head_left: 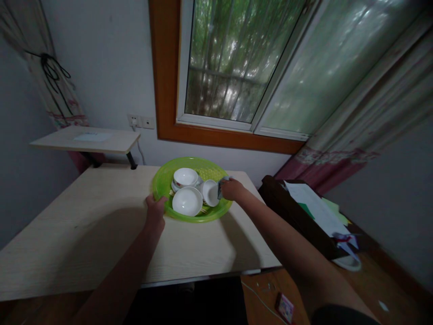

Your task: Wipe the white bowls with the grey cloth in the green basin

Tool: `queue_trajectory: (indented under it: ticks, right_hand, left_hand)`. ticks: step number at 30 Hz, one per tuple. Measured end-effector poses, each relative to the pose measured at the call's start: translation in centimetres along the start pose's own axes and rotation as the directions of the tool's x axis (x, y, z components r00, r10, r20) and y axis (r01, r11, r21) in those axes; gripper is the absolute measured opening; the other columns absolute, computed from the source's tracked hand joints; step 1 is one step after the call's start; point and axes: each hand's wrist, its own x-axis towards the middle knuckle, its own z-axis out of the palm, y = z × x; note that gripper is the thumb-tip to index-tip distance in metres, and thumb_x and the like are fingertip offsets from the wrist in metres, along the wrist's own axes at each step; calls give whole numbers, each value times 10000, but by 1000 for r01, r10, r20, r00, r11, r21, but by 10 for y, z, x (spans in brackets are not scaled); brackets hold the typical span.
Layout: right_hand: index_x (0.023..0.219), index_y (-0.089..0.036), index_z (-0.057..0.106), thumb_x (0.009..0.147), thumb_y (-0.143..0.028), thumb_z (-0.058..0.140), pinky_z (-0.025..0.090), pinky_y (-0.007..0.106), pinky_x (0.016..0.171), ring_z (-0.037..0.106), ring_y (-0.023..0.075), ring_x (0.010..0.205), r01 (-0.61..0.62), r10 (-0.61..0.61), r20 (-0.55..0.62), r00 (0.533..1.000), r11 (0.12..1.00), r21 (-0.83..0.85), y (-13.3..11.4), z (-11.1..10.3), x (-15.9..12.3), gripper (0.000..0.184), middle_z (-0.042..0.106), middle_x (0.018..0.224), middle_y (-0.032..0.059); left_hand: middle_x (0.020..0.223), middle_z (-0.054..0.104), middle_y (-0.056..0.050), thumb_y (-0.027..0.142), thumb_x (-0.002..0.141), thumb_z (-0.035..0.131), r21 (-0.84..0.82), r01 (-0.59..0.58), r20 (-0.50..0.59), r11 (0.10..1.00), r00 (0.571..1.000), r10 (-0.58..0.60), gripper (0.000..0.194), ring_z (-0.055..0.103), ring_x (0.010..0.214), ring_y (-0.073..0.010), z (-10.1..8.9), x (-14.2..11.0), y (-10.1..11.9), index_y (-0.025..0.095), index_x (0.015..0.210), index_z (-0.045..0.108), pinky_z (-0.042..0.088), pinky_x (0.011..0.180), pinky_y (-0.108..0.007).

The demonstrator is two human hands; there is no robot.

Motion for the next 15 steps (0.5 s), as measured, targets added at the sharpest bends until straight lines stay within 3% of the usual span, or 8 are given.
queue_trajectory:
  ticks: [3,4,6,7,9,12,14,15]
  right_hand:
    - [1092,-142,767,934,-183,518,413,387,1074,641,278,1198,8,-8,-17,1000,1000,-5,3,3,5,298,700,1271,183]
    - [1086,-143,769,929,-184,528,411,387,1076,643,278,1194,11,-11,-22,1000,1000,-6,3,4,6,290,704,1264,181]
    - [1084,-145,770,922,-179,539,401,389,1090,635,280,1211,13,-13,-31,999,1000,-6,4,5,7,284,700,1274,181]
    - [1089,-145,768,920,-174,541,392,389,1100,626,280,1229,12,-13,-34,999,1000,-6,5,5,8,285,694,1286,182]
    - [1106,-137,762,923,-169,534,373,394,1123,600,280,1272,12,-12,-35,999,1000,-4,5,6,8,294,680,1313,190]
    - [1126,-119,753,929,-169,521,350,408,1146,576,282,1304,14,-14,-27,1000,1000,3,6,5,8,308,676,1317,203]
    - [1130,-116,752,932,-171,514,347,414,1151,574,284,1308,13,-13,-18,1000,1000,12,6,3,6,314,678,1313,207]
    - [1129,-119,754,932,-171,511,345,416,1154,573,286,1312,12,-12,-13,1000,1000,18,6,2,5,317,679,1312,205]
  left_hand:
    - [941,679,-49,258,681,709,-3,-43,185,999,982,43,383,658,788,-178,-6,18,16,194,1046,611,516,628,-278]
    - [936,688,-51,267,670,714,39,-26,213,999,977,17,374,661,797,-185,-7,28,24,190,1026,631,517,634,-284]
    - [985,709,-42,291,658,732,101,-23,165,995,986,6,422,668,838,-183,-7,50,40,207,1062,644,514,654,-279]
    - [976,720,-41,306,650,739,139,-27,205,990,979,-2,416,670,829,-182,-6,61,47,205,1045,658,509,654,-275]
    - [932,742,-56,331,648,746,188,-59,387,980,922,-19,371,678,796,-193,-3,80,57,181,984,696,510,653,-279]
    - [774,737,-79,286,613,747,259,-45,546,965,831,-108,299,656,669,-211,7,95,60,143,874,716,527,623,-318]
    - [710,722,-82,203,575,718,268,-4,564,963,812,-154,278,655,638,-231,15,97,57,140,846,714,545,615,-355]
    - [701,718,-87,169,566,693,240,-7,543,971,830,-128,274,661,636,-243,18,96,55,141,838,713,552,613,-375]
